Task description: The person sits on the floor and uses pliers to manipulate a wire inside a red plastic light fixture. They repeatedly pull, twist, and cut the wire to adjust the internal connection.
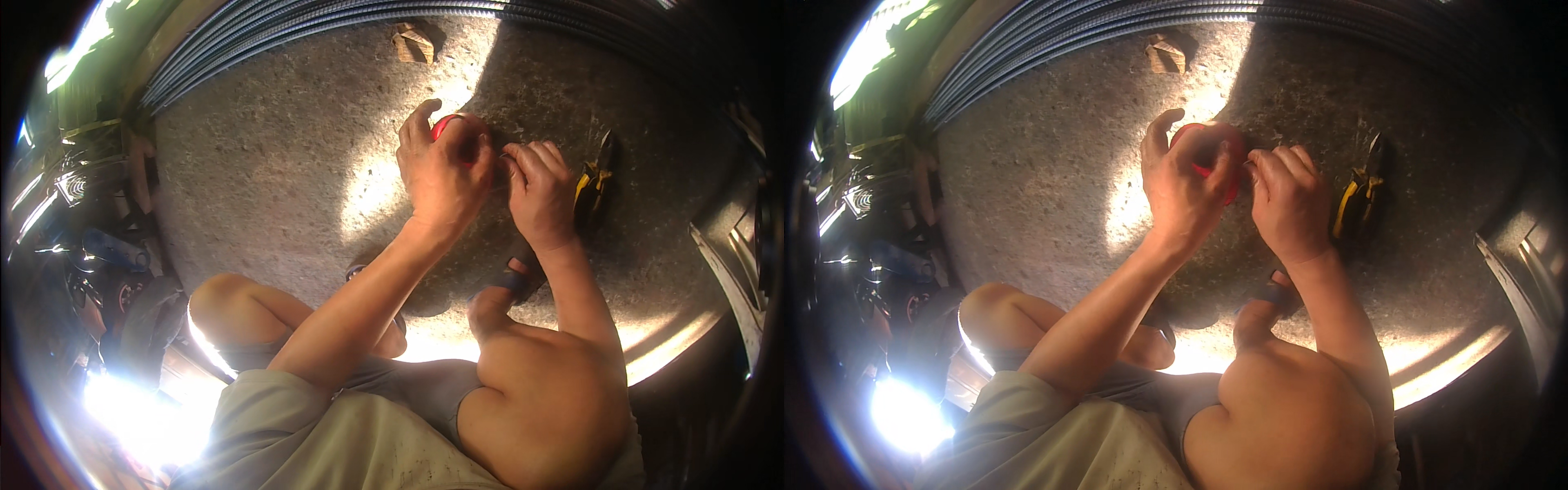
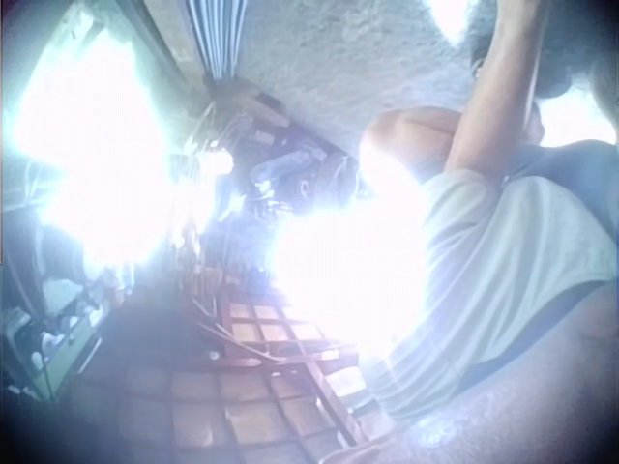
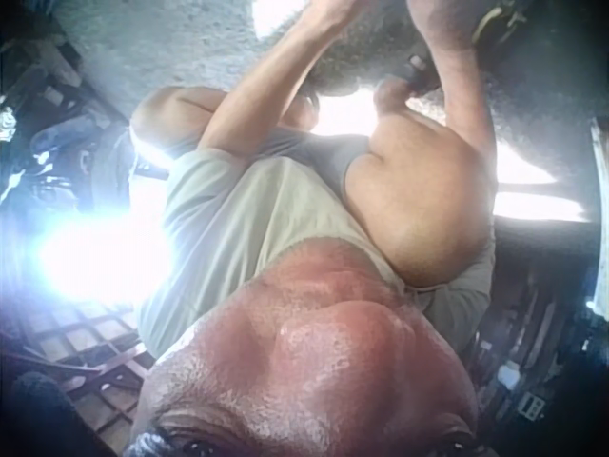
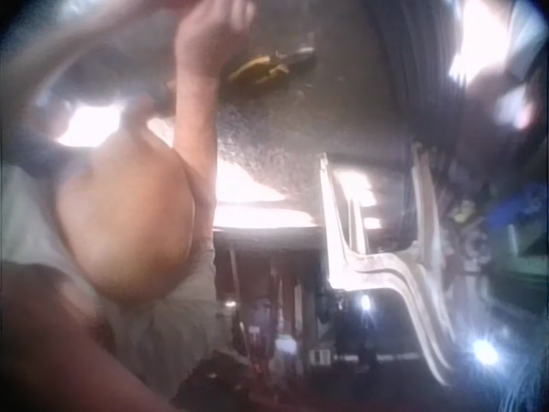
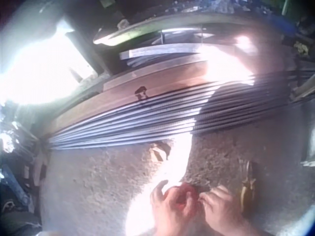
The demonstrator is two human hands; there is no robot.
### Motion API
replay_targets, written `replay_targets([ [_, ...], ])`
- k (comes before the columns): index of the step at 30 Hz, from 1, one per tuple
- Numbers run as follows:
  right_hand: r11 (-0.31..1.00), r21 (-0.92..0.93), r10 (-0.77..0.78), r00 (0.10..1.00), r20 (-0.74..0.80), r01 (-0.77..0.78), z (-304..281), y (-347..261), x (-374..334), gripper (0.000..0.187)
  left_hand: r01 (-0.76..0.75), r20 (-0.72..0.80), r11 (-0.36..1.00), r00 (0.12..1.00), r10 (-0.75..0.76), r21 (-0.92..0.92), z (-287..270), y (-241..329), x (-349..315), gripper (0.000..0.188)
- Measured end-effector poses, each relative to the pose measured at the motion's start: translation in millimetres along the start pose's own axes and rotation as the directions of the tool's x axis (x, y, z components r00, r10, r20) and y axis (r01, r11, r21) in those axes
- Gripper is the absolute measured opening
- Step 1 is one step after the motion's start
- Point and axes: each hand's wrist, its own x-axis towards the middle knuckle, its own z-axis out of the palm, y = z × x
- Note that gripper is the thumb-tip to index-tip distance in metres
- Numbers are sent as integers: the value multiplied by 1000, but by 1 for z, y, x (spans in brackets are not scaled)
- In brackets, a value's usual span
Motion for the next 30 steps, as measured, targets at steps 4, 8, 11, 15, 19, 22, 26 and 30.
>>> replay_targets([
  [4,995,-37,-90,996,-4,90,7,10,-15,12,-69,31,998,997,69,-11,4,-7,0,14],
  [8,986,6,-167,982,-87,169,16,16,-13,11,-108,39,993,993,110,-40,9,-11,1,10],
  [11,972,-15,-235,971,-48,234,13,23,-12,7,-136,58,990,989,138,-44,9,-16,-1,10],
  [15,943,-113,-321,946,-47,314,15,27,-9,7,-143,48,990,988,144,-14,11,-15,-1,11],
  [19,922,-181,-361,929,-77,343,19,32,-9,10,-126,63,992,990,128,-32,8,-11,0,12],
  [22,929,-196,-338,936,-101,315,21,31,-11,9,-115,65,992,991,118,-57,6,-7,0,12],
  [26,944,-178,-304,941,-151,276,24,31,-12,12,-127,77,991,988,130,-44,4,-6,0,12],
  [30,964,-155,-245,947,-210,215,24,26,-10,15,-60,59,995,996,65,-78,7,-3,-2,13],
])
